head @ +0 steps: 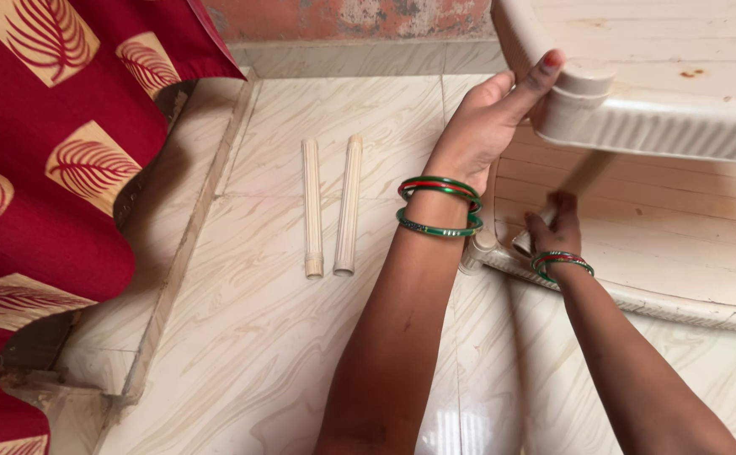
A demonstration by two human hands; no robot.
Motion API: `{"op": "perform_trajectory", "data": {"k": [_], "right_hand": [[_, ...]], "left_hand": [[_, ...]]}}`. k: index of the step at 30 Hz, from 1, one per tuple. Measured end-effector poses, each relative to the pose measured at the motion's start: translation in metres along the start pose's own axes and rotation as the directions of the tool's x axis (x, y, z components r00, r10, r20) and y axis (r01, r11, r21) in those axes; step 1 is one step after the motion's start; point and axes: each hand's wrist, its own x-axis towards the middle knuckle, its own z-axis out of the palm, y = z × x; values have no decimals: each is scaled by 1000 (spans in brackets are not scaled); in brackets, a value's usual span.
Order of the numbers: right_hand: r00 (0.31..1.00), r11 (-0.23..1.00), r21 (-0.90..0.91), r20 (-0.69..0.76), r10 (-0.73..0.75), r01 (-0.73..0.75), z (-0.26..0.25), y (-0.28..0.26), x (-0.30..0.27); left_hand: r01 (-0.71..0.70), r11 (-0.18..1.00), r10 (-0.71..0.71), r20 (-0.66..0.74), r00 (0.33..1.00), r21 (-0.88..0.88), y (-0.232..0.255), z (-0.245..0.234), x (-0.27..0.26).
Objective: The person assembles a two-tier plastic stool by inserting cylindrical legs into the underside of the top and bottom trays. They align and press each leg into place, then flip the assembled unit upright and adjust its position on the floor.
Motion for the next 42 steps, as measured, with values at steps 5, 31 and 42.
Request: {"op": "perform_trajectory", "data": {"k": [5,31,42], "right_hand": [[977,960,183,-16,-210,210,14,5,-15],[942,958,-248,330,-56,145,15,-15,-25],[964,950,-312,247,98,-17,35,10,-28]], "left_hand": [[-22,992,29,-55,998,127,-6,5,8],[-240,970,238,47,970,49,-7,15,42],[-228,973,230,87,969,-39,22,28,33]]}}
